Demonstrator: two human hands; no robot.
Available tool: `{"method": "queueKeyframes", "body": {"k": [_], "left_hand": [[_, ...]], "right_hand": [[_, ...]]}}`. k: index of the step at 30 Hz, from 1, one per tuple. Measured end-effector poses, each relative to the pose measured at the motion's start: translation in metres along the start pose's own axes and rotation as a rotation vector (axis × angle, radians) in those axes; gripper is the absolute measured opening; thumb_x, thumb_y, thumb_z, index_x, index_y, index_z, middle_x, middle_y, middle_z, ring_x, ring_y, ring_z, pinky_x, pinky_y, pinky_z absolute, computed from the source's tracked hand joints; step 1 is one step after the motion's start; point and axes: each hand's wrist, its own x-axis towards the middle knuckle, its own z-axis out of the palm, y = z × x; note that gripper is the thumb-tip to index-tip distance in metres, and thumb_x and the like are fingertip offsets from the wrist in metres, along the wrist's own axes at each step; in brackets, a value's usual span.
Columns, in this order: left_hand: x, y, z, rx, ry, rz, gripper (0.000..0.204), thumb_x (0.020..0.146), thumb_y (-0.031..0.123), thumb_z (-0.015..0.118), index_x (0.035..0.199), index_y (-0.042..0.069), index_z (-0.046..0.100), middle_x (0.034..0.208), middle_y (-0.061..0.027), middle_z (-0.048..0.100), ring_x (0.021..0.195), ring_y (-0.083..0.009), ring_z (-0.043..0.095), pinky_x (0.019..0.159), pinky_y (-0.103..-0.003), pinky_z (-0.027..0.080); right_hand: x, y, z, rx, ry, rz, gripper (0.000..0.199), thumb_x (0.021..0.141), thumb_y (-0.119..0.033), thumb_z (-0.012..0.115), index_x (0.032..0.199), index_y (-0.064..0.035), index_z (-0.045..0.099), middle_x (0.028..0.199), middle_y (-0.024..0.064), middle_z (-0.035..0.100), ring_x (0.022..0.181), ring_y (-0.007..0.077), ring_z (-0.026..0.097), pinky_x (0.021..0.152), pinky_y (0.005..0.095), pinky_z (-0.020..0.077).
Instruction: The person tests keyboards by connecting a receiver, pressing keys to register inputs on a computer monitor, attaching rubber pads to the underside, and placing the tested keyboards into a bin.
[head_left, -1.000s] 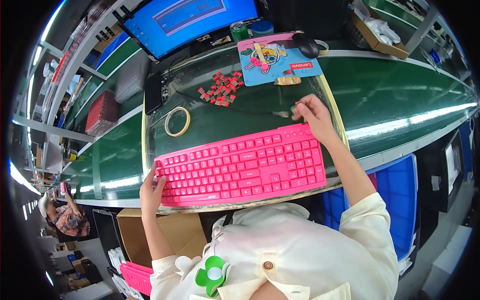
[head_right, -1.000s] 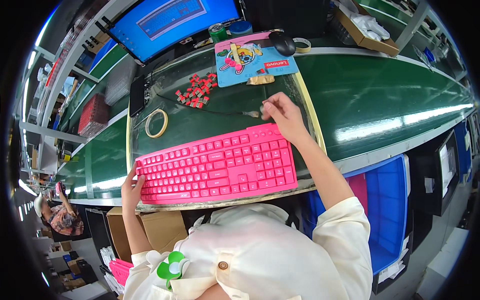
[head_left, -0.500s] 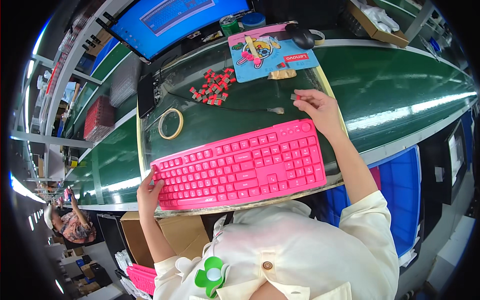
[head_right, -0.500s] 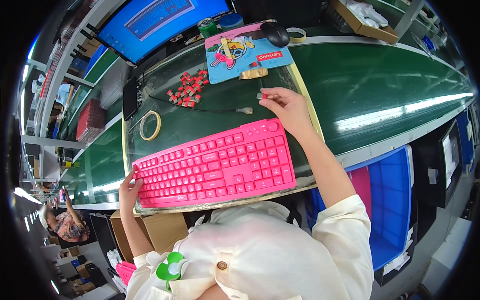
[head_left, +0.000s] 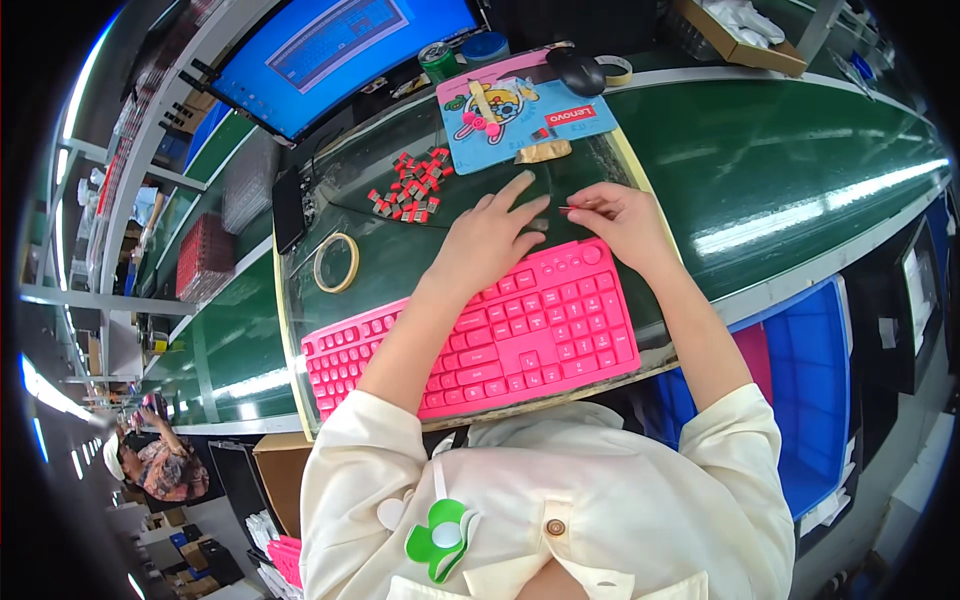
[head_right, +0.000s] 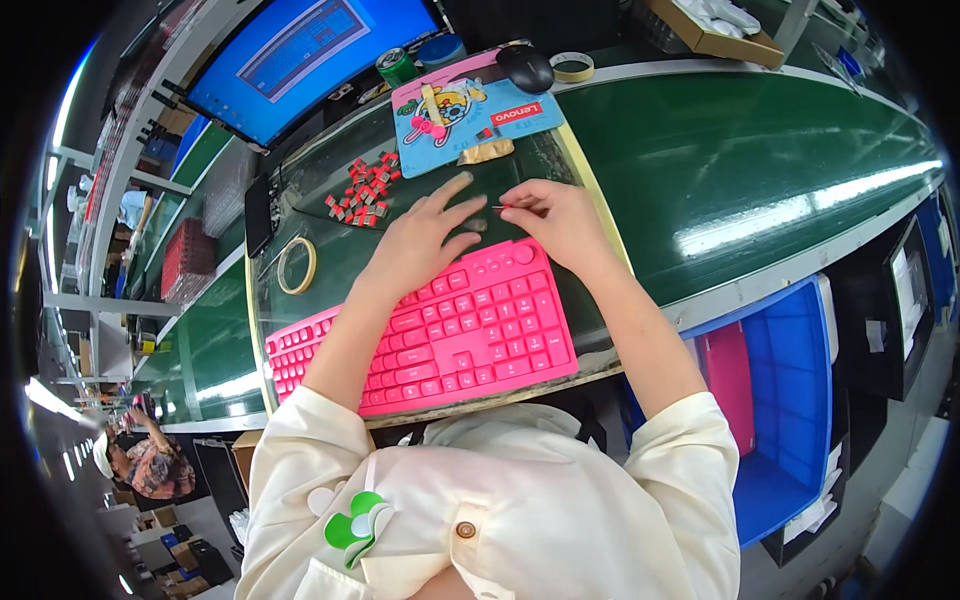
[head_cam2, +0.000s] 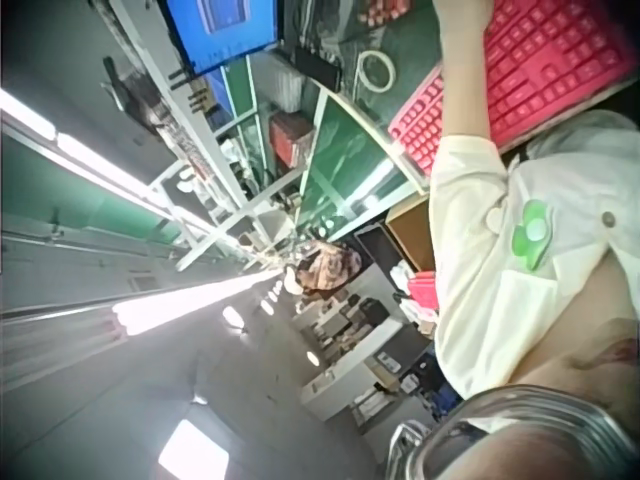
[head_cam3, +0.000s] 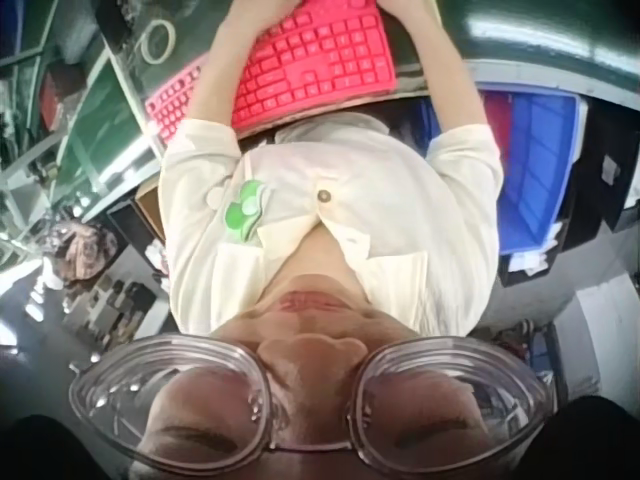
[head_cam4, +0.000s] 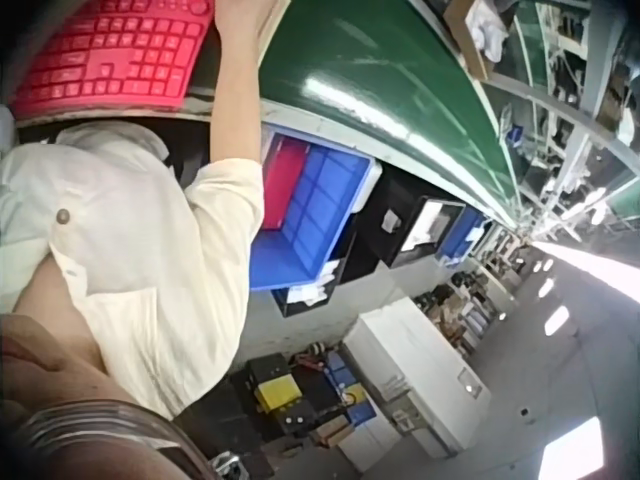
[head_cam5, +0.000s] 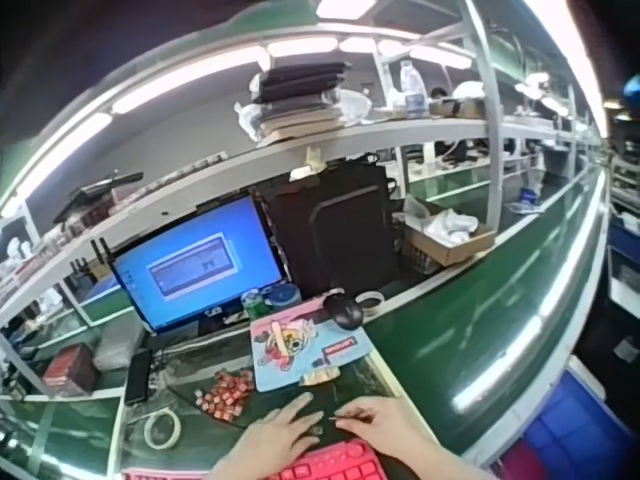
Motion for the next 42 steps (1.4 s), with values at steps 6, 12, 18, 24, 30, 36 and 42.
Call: {"method": "queueKeyframes", "body": {"k": [6,12,18,24,30,36,42], "left_hand": [[0.0,-0.015,-0.001,-0.276,-0.04,0.065,0.03,0.082,0.012,0.061,0.112,0.01,0.062,0.113,-0.0022,0.062,0.093,-0.0208,0.056,0.081,-0.029,0.046],[-0.013,-0.006,-0.011,-0.46,-0.006,-0.027,0.021,0.082,0.01,0.06,0.103,0.007,0.065,0.098,-0.0038,0.066,0.086,-0.0211,0.055,0.077,-0.029,0.045],[-0.018,-0.005,-0.014,-0.47,0.0,-0.063,0.019,0.084,0.008,0.057,0.102,0.006,0.064,0.094,-0.0044,0.066,0.083,-0.0211,0.055,0.076,-0.03,0.044],[-0.018,-0.022,-0.006,-0.515,-0.032,0.015,0.019,0.087,0.007,0.053,0.102,0.004,0.064,0.089,-0.005,0.064,0.079,-0.0196,0.053,0.075,-0.03,0.042],[-0.017,-0.025,-0.009,-0.488,-0.133,0.02,0.017,0.087,0.011,0.054,0.1,0.007,0.065,0.089,-0.0043,0.066,0.078,-0.0218,0.056,0.077,-0.032,0.043],[-0.015,-0.023,-0.007,-0.448,-0.098,0.055,0.016,0.087,0.012,0.055,0.098,0.007,0.065,0.089,-0.0039,0.066,0.078,-0.0222,0.056,0.077,-0.033,0.044],[-0.014,-0.02,-0.007,-0.47,0.02,0.018,0.014,0.085,0.012,0.057,0.094,0.005,0.066,0.087,-0.0039,0.065,0.078,-0.0208,0.055,0.074,-0.03,0.044]], "right_hand": [[0.0,-0.007,-0.004,-0.063,-0.085,-0.036,0.006,0.073,0.0,0.067,0.08,-0.0003,0.066,0.075,0.0052,0.068,0.059,0.0122,0.056,0.059,0.0217,0.0456],[-0.002,-0.017,0.003,0.001,-0.099,-0.224,0.004,0.072,0.001,0.067,0.074,0.0002,0.064,0.074,0.005,0.067,0.062,0.0136,0.058,0.062,0.0235,0.0459],[-0.005,-0.016,0.008,-0.069,-0.132,-0.328,0.005,0.071,0.001,0.067,0.072,-0.0006,0.062,0.075,0.0049,0.066,0.064,0.0153,0.058,0.063,0.0246,0.0466],[-0.001,-0.009,0.015,-0.305,-0.059,-0.75,0.007,0.069,0.001,0.068,0.072,-0.0011,0.062,0.073,0.004,0.066,0.065,0.0183,0.059,0.074,0.0296,0.0493],[-0.004,-0.003,0.021,-0.341,-0.134,-0.689,0.008,0.068,0.0,0.069,0.07,-0.0021,0.062,0.072,0.0035,0.065,0.064,0.0198,0.06,0.084,0.0332,0.0498],[-0.001,-0.007,0.019,-0.305,-0.218,-0.524,0.007,0.068,0.001,0.069,0.07,-0.0024,0.063,0.071,0.0032,0.065,0.063,0.0189,0.059,0.085,0.0334,0.0496],[0.004,-0.015,0.013,-0.137,-0.194,-0.212,0.005,0.069,0.0,0.07,0.072,-0.0011,0.065,0.071,0.0046,0.065,0.063,0.0151,0.059,0.075,0.0285,0.0494]]}}
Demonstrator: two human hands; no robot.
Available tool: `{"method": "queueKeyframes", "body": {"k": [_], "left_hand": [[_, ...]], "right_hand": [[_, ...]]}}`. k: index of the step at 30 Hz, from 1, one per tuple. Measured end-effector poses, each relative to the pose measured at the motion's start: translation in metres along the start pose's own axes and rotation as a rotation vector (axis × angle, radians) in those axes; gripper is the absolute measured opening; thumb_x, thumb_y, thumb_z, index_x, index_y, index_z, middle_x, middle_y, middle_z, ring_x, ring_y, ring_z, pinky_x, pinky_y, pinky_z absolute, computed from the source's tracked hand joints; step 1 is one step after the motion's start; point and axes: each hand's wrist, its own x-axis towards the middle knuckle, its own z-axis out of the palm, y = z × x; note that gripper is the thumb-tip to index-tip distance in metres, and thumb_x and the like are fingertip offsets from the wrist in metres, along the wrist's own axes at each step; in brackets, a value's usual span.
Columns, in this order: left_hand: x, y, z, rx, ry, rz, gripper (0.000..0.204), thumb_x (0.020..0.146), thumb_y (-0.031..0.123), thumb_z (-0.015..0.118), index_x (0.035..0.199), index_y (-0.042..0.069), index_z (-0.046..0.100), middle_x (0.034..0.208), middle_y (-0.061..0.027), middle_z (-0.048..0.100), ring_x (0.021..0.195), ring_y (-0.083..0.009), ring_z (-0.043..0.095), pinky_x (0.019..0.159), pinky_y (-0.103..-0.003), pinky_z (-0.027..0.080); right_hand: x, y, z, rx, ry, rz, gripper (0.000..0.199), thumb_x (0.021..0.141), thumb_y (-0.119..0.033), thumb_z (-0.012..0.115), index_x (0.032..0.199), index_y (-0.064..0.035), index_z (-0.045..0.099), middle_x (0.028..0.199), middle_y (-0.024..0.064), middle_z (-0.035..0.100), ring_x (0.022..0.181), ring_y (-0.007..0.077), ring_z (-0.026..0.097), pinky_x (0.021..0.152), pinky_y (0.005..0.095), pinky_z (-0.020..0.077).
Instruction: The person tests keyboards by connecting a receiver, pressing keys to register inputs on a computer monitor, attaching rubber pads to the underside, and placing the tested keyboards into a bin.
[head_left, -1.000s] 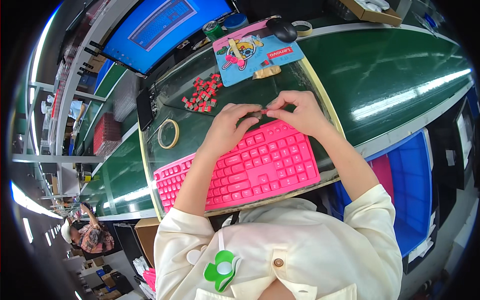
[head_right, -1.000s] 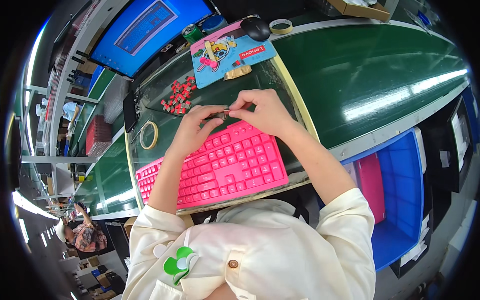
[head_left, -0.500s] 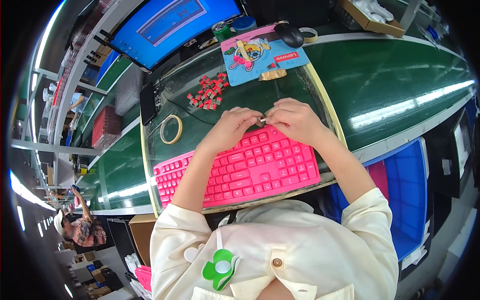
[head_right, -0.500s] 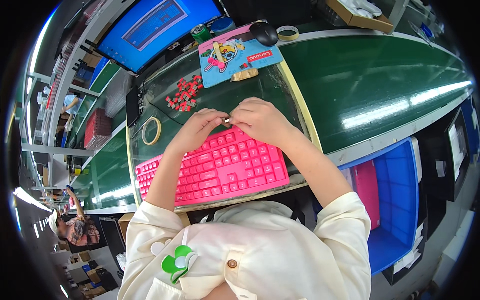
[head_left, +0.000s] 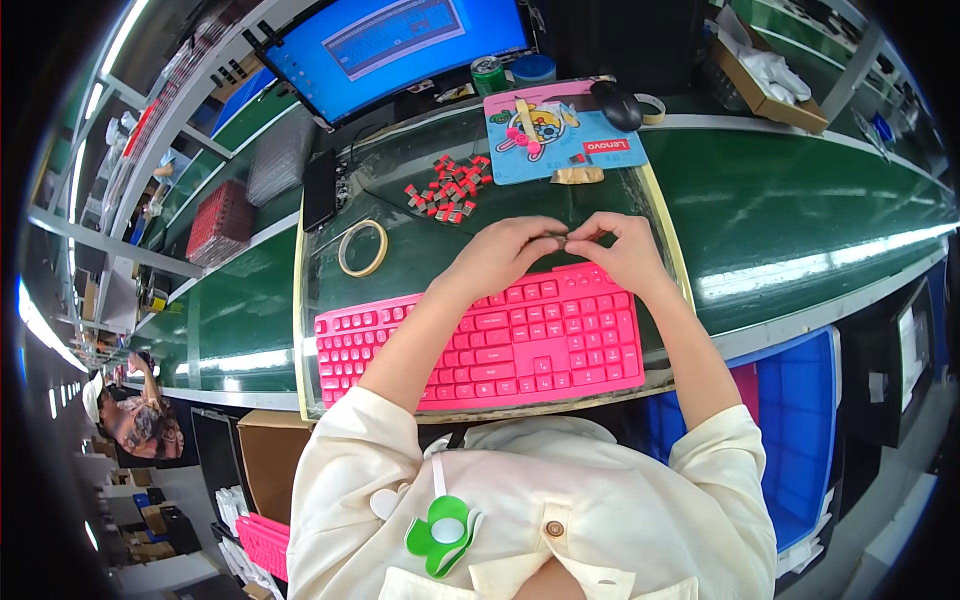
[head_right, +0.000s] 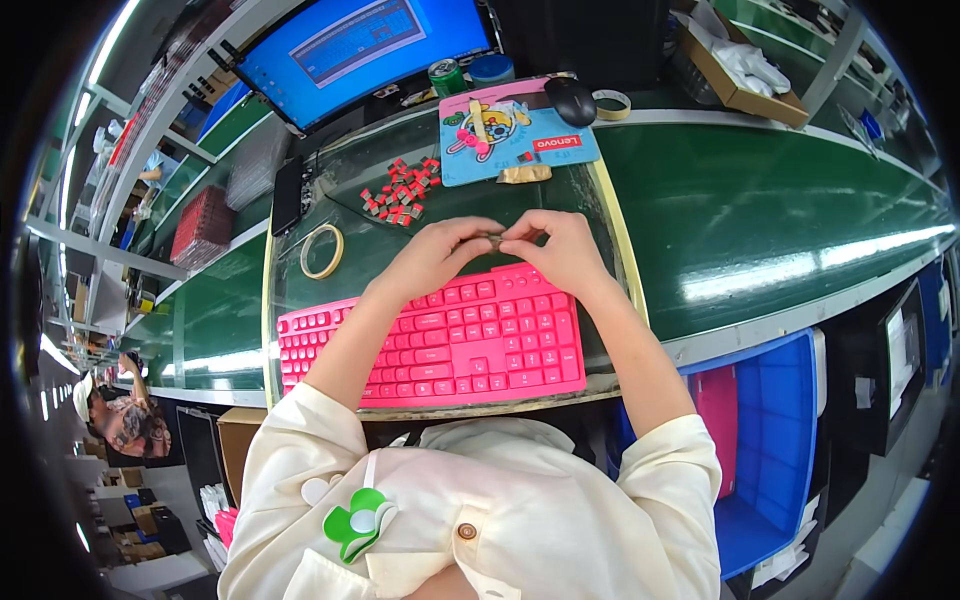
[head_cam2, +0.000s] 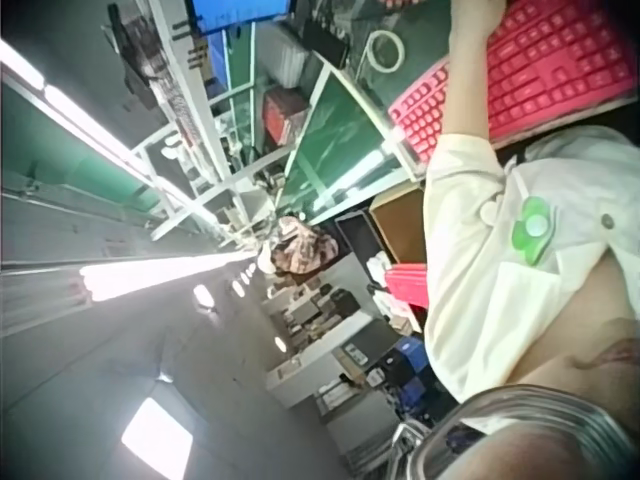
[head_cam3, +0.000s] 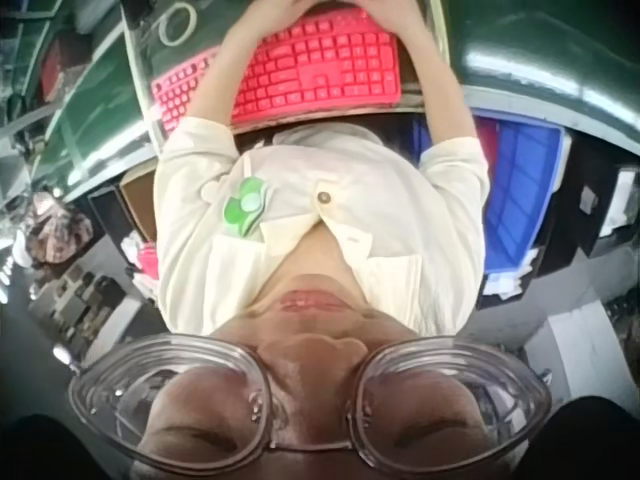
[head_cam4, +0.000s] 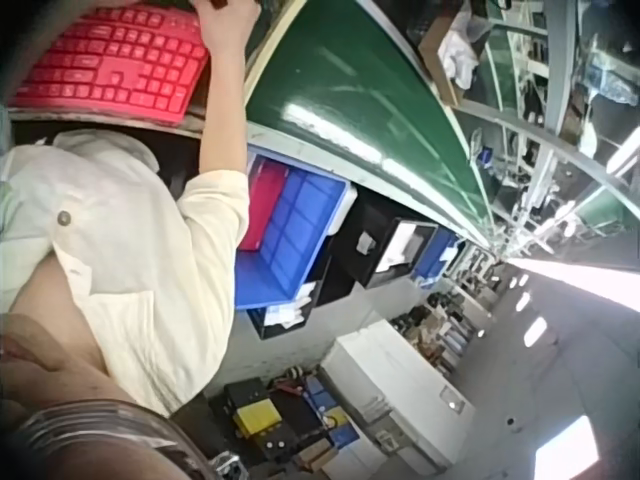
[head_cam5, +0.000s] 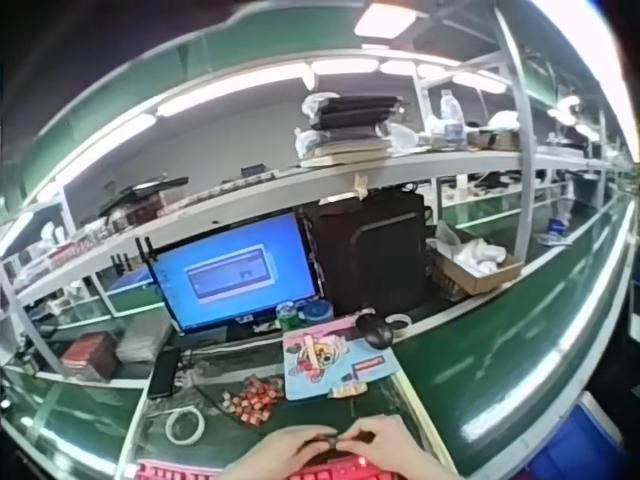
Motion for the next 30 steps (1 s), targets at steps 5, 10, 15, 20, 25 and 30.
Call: {"method": "queueKeyframes", "body": {"k": [5,10,15,20,25,30], "left_hand": [[-0.012,-0.01,-0.004,0.036,0.114,-0.073,0.013,0.084,0.01,0.058,0.093,0.004,0.066,0.085,-0.0043,0.064,0.073,-0.0193,0.054,0.07,-0.029,0.044],[-0.02,-0.028,-0.007,0.067,0.044,-0.043,0.012,0.084,0.011,0.057,0.089,0.003,0.066,0.084,-0.0048,0.064,0.073,-0.0212,0.057,0.068,-0.029,0.045],[-0.026,-0.036,-0.01,-0.048,-0.057,-0.103,0.011,0.084,0.009,0.058,0.089,0.001,0.065,0.084,-0.0052,0.064,0.069,-0.0184,0.055,0.065,-0.027,0.044],[-0.037,-0.041,-0.018,-0.088,-0.066,-0.149,0.012,0.083,0.009,0.059,0.089,0.001,0.065,0.084,-0.0051,0.063,0.069,-0.0183,0.055,0.065,-0.027,0.044],[-0.056,-0.041,-0.049,-0.001,0.03,-0.337,0.013,0.079,0.009,0.063,0.09,0.004,0.066,0.084,-0.0044,0.065,0.072,-0.0184,0.058,0.066,-0.027,0.045],[-0.084,-0.084,-0.066,0.226,0.114,-0.215,0.018,0.077,0.007,0.065,0.094,0.005,0.066,0.093,-0.0038,0.065,0.079,-0.0197,0.06,0.072,-0.028,0.046]], "right_hand": [[0.003,0.001,-0.006,0.06,-0.039,0.253,0.005,0.071,-0.002,0.07,0.075,0.0003,0.067,0.072,0.0057,0.065,0.063,0.0121,0.057,0.066,0.0241,0.0466],[0.019,0.008,-0.005,0.115,-0.186,0.32,0.008,0.074,-0.006,0.069,0.079,0.0008,0.068,0.073,0.0064,0.066,0.062,0.0106,0.055,0.061,0.0214,0.0436],[0.033,-0.004,0.0,0.059,-0.377,0.382,0.012,0.077,-0.009,0.066,0.083,0.0015,0.068,0.073,0.0066,0.066,0.061,0.0107,0.054,0.062,0.021,0.0438],[0.038,-0.02,0.009,-0.208,-0.449,0.34,0.014,0.079,-0.01,0.064,0.085,0.0015,0.068,0.073,0.0064,0.066,0.062,0.0112,0.055,0.062,0.0212,0.0436],[0.032,-0.006,0.009,-0.072,-0.374,0.306,0.011,0.079,-0.009,0.064,0.081,0.0005,0.068,0.075,0.0063,0.067,0.064,0.0129,0.056,0.063,0.0225,0.0437],[0.032,-0.013,0.015,-0.001,-0.277,0.285,0.009,0.076,-0.008,0.065,0.08,-0.0003,0.067,0.075,0.006,0.067,0.066,0.0156,0.059,0.065,0.0239,0.0448]]}}
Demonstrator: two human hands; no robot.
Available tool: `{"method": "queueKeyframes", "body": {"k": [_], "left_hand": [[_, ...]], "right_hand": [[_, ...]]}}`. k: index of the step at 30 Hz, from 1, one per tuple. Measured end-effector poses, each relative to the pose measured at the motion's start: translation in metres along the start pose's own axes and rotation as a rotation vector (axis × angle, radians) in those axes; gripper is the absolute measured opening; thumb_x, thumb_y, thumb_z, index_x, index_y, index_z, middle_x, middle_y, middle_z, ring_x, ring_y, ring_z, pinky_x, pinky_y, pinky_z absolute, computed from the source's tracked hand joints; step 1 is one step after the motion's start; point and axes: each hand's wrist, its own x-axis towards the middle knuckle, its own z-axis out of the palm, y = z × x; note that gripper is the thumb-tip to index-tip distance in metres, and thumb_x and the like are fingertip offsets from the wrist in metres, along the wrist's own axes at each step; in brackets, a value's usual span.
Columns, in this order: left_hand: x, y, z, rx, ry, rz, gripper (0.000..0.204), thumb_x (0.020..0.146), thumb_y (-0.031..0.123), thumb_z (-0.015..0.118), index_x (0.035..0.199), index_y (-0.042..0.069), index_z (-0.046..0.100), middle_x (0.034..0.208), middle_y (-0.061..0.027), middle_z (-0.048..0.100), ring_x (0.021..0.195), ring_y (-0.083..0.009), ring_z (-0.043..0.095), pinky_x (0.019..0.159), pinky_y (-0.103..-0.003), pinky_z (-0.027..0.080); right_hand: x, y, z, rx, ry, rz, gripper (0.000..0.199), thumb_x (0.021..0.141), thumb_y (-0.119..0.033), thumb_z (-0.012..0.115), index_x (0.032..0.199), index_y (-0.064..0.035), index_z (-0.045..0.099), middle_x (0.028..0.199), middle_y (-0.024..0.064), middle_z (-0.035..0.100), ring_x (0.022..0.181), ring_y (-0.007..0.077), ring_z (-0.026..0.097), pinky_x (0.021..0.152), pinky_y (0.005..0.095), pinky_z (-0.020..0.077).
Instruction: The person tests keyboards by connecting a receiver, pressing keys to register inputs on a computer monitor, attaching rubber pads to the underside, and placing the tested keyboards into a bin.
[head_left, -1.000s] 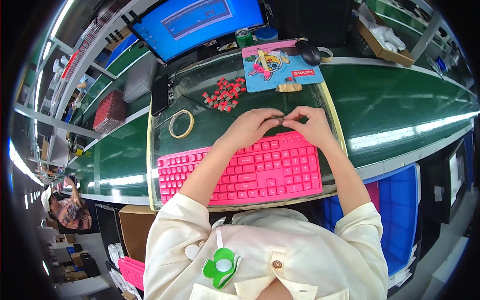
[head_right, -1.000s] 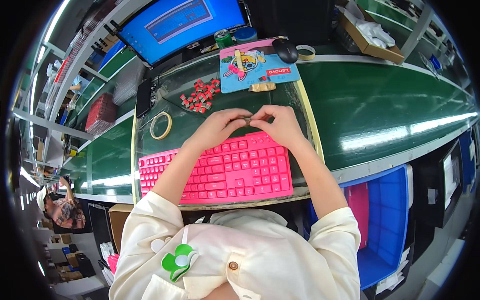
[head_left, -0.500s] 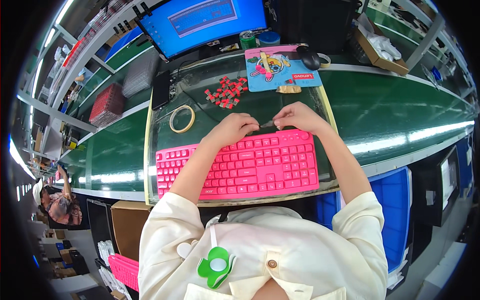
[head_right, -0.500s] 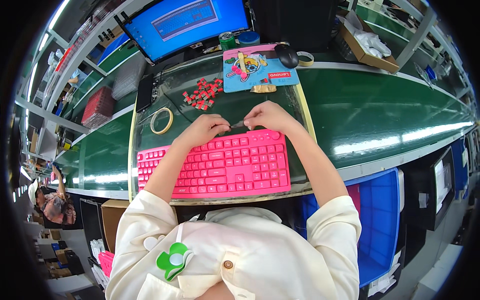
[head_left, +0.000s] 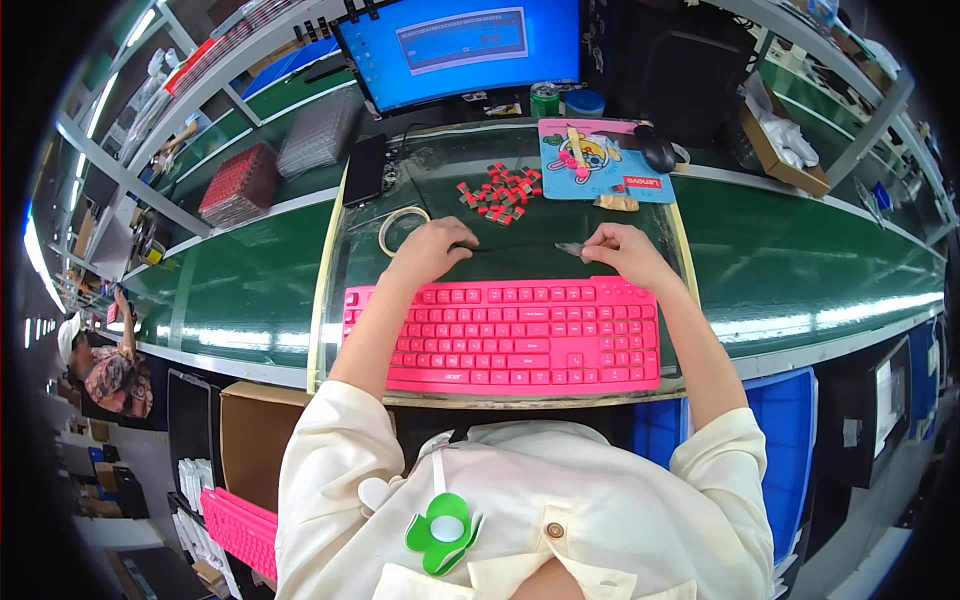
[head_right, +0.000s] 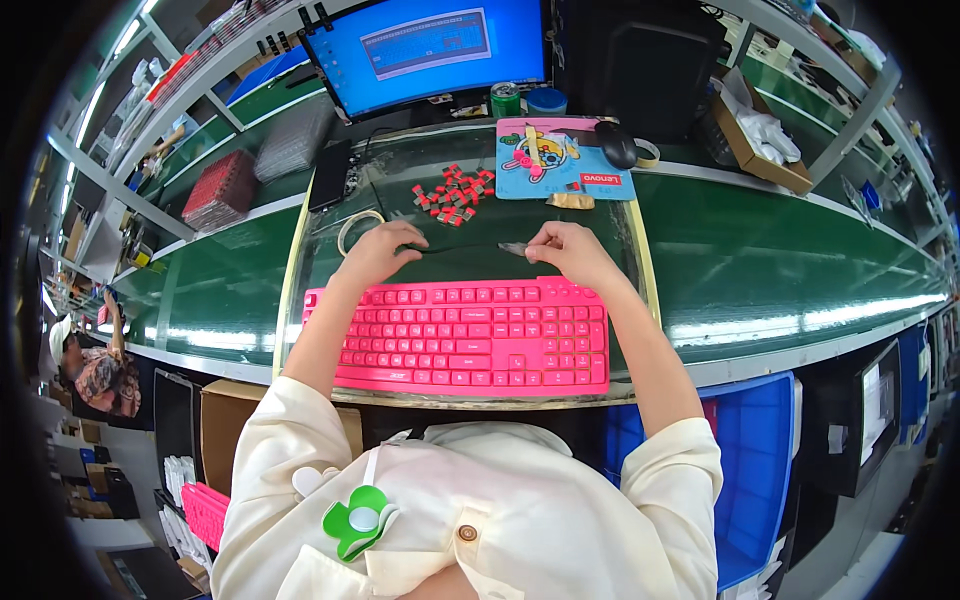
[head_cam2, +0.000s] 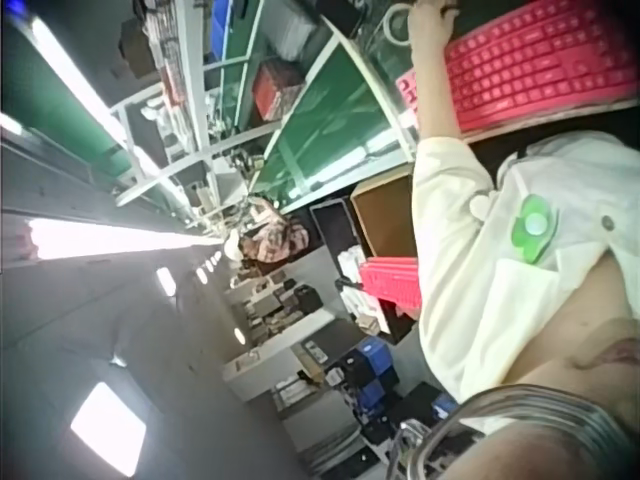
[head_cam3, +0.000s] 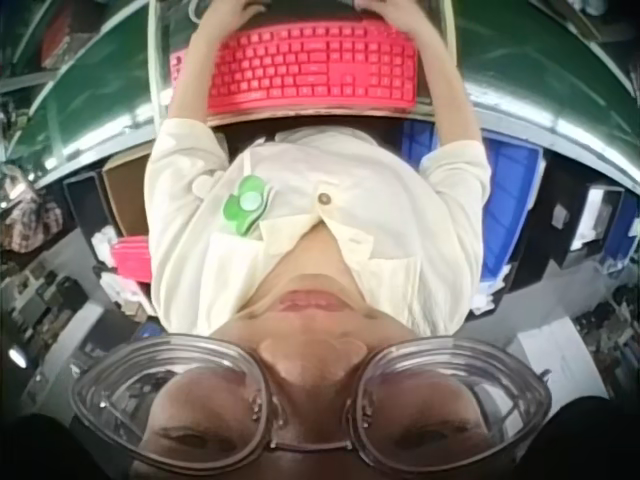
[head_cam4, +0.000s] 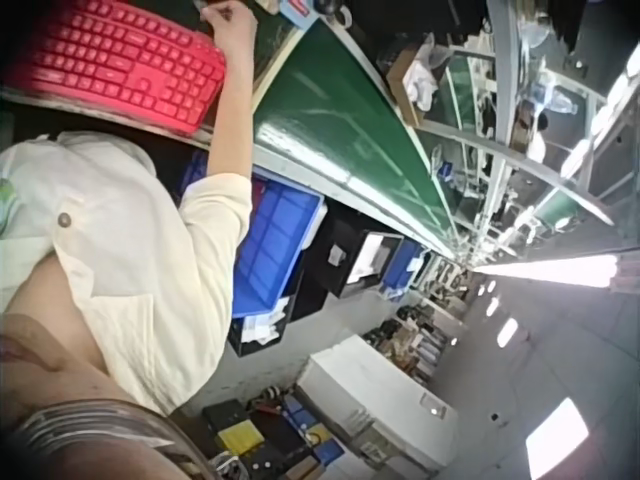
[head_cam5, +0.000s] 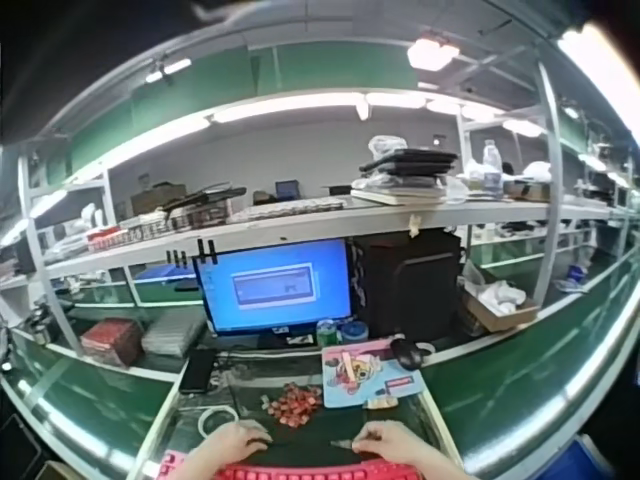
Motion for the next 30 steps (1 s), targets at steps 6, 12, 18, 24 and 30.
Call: {"method": "queueKeyframes", "body": {"k": [6,12,18,24,30], "left_hand": [[-0.018,0.002,-0.001,0.061,0.159,0.06,0.022,0.076,0.007,0.065,0.097,0.007,0.066,0.107,-0.0034,0.062,0.092,-0.0216,0.06,0.081,-0.029,0.047],[-0.088,0.011,-0.028,-0.075,0.335,-0.037,0.023,0.076,0.006,0.065,0.1,0.007,0.066,0.116,-0.0038,0.06,0.102,-0.0217,0.058,0.088,-0.03,0.046],[-0.192,-0.003,-0.026,-0.063,0.522,-0.344,0.023,0.08,0.005,0.063,0.103,0.005,0.063,0.121,-0.0104,0.056,0.107,-0.0253,0.055,0.091,-0.032,0.044],[-0.242,0.016,0.021,-0.108,0.748,-0.398,0.03,0.083,0.004,0.058,0.113,0.003,0.059,0.127,-0.0137,0.052,0.11,-0.0267,0.054,0.093,-0.033,0.042],[-0.257,0.005,0.03,-0.046,0.865,-0.348,0.024,0.079,0.0,0.059,0.103,0.002,0.064,0.124,-0.0158,0.054,0.104,-0.0282,0.059,0.088,-0.033,0.047]], "right_hand": [[-0.007,-0.004,0.005,-0.282,0.07,-0.158,0.008,0.073,-0.001,0.065,0.081,0.0007,0.064,0.076,0.007,0.066,0.067,0.0159,0.06,0.066,0.0247,0.0462],[-0.013,0.002,0.0,-0.101,0.056,-0.041,0.013,0.07,0.005,0.063,0.082,0.0014,0.064,0.08,0.0078,0.067,0.071,0.0177,0.061,0.071,0.0265,0.0484],[-0.022,-0.018,-0.002,-0.373,0.1,0.044,0.026,0.067,0.009,0.057,0.088,-0.0033,0.066,0.09,0.0073,0.067,0.088,0.0223,0.062,0.089,0.0339,0.0465],[-0.077,-0.042,0.096,-0.868,0.2,-0.487,0.044,0.078,-0.018,0.059,0.122,-0.0227,0.055,0.136,0.0085,0.042,0.127,0.0367,0.034,0.105,0.0617,0.0175],[-0.096,-0.045,0.178,-0.844,0.049,-0.806,0.055,0.078,-0.04,0.06,0.13,-0.0283,0.046,0.147,0.0076,0.028,0.137,0.0407,0.014,0.098,0.0731,0.0042]]}}
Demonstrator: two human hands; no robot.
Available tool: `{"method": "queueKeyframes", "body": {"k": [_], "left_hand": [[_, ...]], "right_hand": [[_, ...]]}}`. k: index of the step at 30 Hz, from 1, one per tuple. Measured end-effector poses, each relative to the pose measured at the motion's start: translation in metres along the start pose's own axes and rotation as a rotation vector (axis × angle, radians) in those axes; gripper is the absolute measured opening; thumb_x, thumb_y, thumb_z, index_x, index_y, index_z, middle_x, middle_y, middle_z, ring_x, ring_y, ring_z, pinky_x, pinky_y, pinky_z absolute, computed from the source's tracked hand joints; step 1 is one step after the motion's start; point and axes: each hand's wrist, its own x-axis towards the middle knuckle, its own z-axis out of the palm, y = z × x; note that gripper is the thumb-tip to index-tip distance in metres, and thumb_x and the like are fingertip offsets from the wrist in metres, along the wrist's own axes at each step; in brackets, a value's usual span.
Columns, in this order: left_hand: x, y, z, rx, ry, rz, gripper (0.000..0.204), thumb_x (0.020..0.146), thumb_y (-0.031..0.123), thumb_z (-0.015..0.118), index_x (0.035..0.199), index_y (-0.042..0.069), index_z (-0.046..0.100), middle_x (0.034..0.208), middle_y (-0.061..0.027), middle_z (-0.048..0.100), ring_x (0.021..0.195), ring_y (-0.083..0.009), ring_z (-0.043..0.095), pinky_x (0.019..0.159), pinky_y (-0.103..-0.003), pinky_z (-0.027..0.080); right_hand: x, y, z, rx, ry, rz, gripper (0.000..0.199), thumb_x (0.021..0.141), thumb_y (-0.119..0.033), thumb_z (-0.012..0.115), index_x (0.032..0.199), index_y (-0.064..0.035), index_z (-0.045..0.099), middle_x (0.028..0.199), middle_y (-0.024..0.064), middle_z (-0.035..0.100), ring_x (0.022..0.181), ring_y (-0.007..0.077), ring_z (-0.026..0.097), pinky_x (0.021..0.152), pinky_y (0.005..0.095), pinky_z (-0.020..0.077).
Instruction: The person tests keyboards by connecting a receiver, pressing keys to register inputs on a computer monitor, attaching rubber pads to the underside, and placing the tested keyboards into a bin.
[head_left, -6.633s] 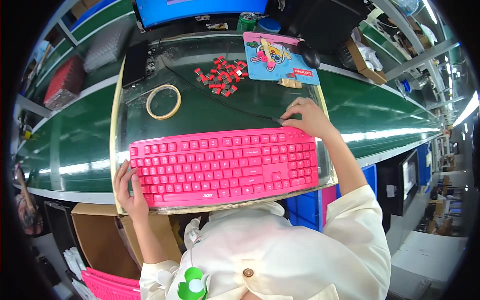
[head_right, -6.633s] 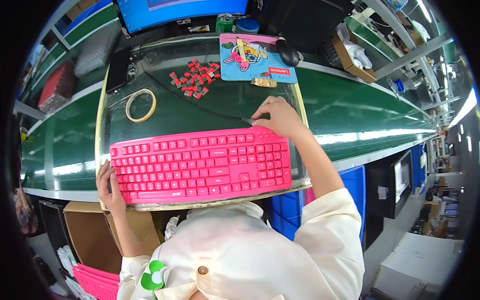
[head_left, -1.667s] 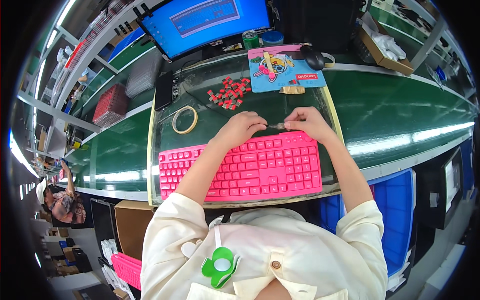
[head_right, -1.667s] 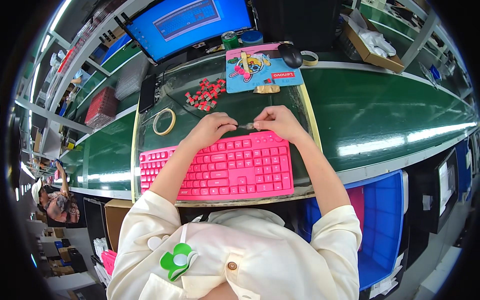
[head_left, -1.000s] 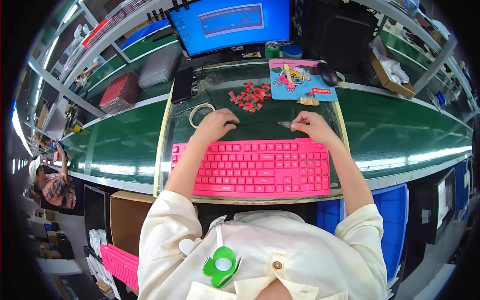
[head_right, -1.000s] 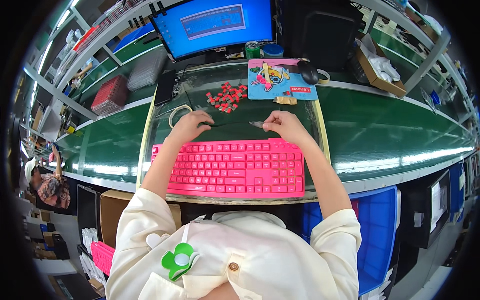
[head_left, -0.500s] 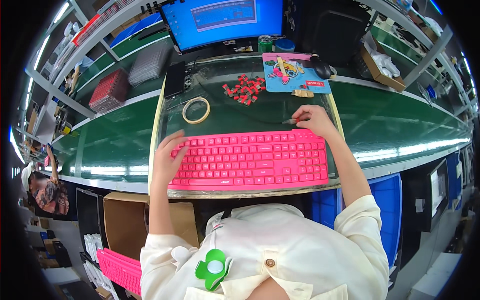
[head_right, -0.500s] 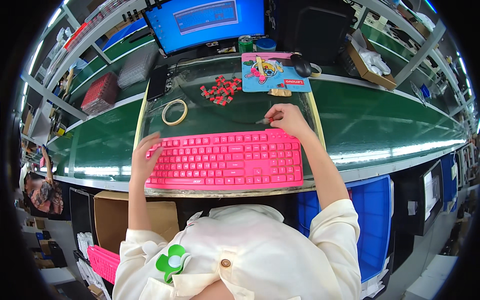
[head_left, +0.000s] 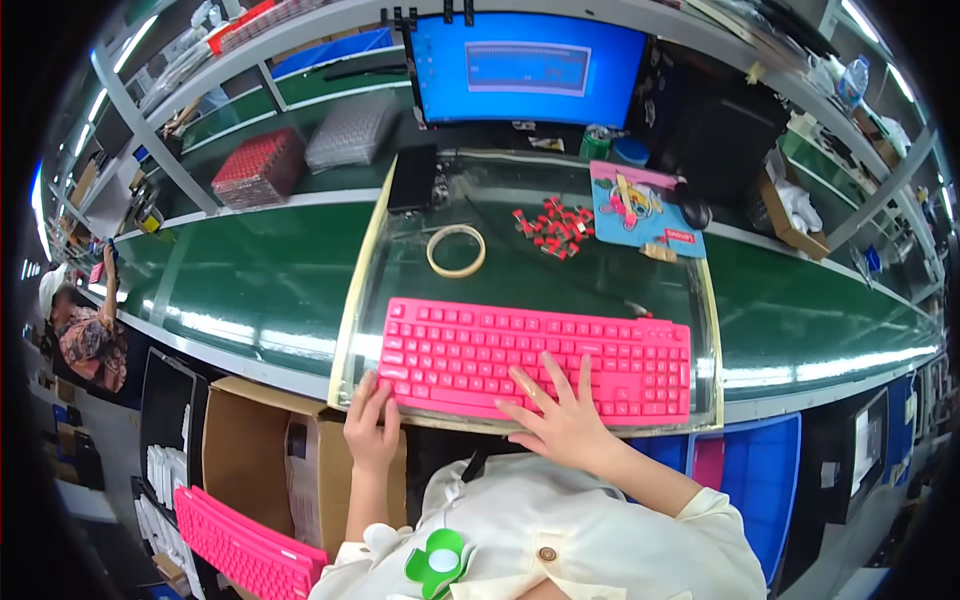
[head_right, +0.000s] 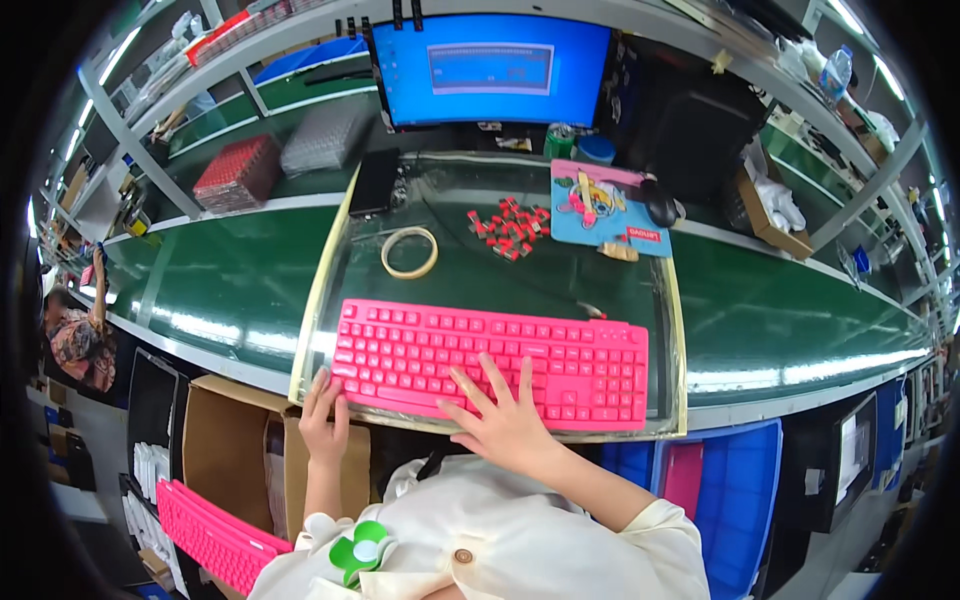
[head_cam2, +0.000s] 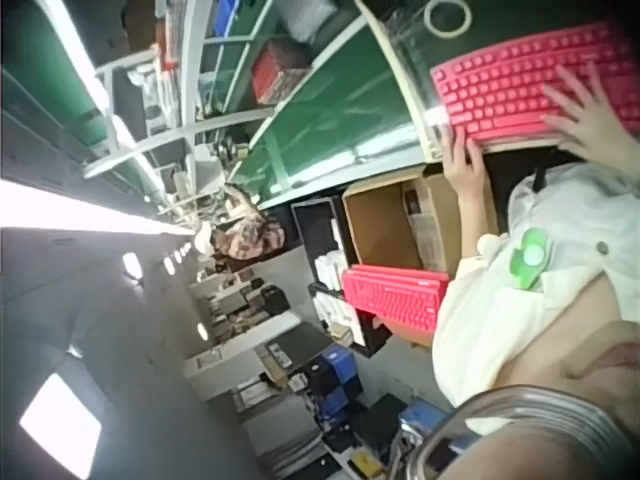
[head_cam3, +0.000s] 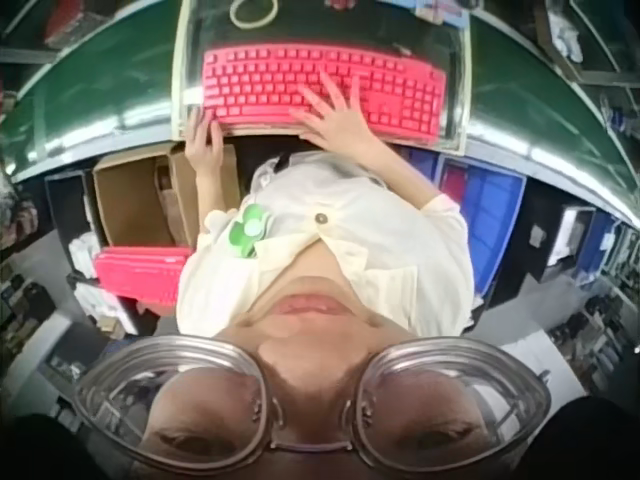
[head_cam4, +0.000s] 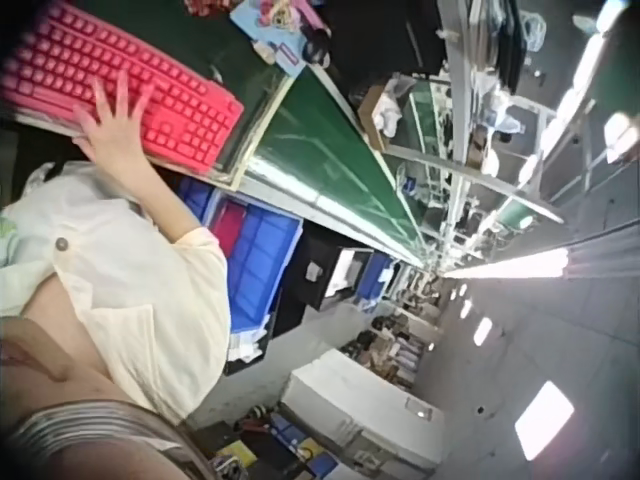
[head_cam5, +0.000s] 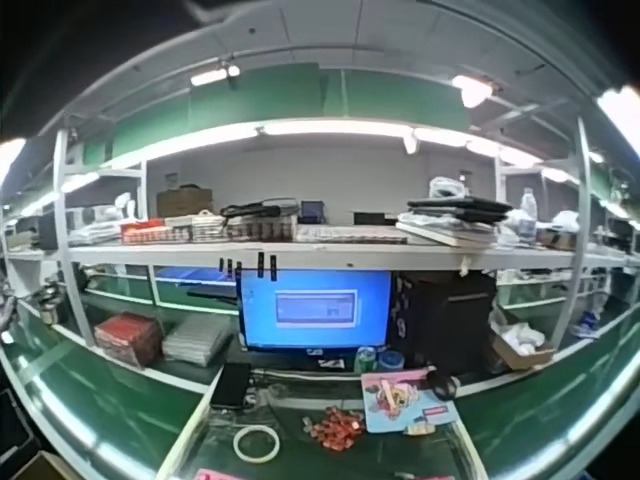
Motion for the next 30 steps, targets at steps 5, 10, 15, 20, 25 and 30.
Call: {"method": "queueKeyframes", "body": {"k": [5,10,15,20,25,30], "left_hand": [[0.009,0.008,-0.017,0.028,-0.01,0.05,0.024,0.075,-0.001,0.06,0.099,0.002,0.065,0.122,-0.0168,0.056,0.101,-0.029,0.06,0.085,-0.033,0.048],[0.046,0.025,-0.02,0.094,-0.013,0.181,0.032,0.073,0.002,0.063,0.105,0.003,0.063,0.122,-0.017,0.056,0.105,-0.029,0.059,0.086,-0.033,0.047],[0.061,0.023,-0.016,0.078,-0.089,0.165,0.048,0.071,0.011,0.07,0.117,0.005,0.057,0.13,-0.0171,0.048,0.113,-0.0303,0.053,0.089,-0.035,0.045],[0.019,0.023,0.005,0.035,-0.301,-0.001,0.069,0.065,0.022,0.078,0.126,0.008,0.049,0.138,-0.0175,0.038,0.119,-0.0339,0.044,0.093,-0.041,0.04],[0.004,0.029,0.026,0.12,-0.236,-0.083,0.082,0.06,0.03,0.082,0.131,0.01,0.044,0.141,-0.0178,0.031,0.122,-0.0366,0.037,0.098,-0.046,0.033],[0.0,0.037,0.034,0.139,-0.197,-0.017,0.083,0.06,0.034,0.082,0.131,0.014,0.044,0.14,-0.0183,0.031,0.122,-0.0369,0.035,0.101,-0.05,0.026]], "right_hand": [[0.041,-0.009,0.021,0.074,-0.126,-0.106,0.039,0.081,-0.041,0.059,0.114,-0.0207,0.057,0.144,0.0066,0.034,0.134,0.04,0.022,0.1,0.0712,0.0065],[0.165,-0.013,0.072,0.153,-0.214,-0.255,0.036,0.086,-0.041,0.052,0.114,-0.0189,0.056,0.131,0.0039,0.05,0.128,0.0321,0.036,0.101,0.0692,0.0128],[0.114,0.031,0.031,0.068,-0.329,-0.043,0.055,0.086,-0.055,0.044,0.136,-0.0297,0.039,0.126,0.0001,0.054,0.126,0.0325,0.037,0.101,0.0689,0.0139],[-0.002,0.077,-0.064,-0.198,-0.22,0.475,0.046,0.082,-0.041,0.059,0.126,-0.0273,0.054,0.117,0.0009,0.06,0.126,0.0322,0.039,0.106,0.0621,0.0152],[-0.06,0.143,-0.104,0.252,0.109,0.841,0.029,0.083,-0.021,0.058,0.11,-0.012,0.064,0.091,0.0064,0.067,0.095,0.0264,0.06,0.086,0.0356,0.0456],[-0.03,0.164,-0.101,0.251,-0.056,0.868,0.022,0.082,-0.017,0.059,0.1,-0.0062,0.067,0.087,0.0091,0.066,0.081,0.0245,0.061,0.072,0.0301,0.0476]]}}
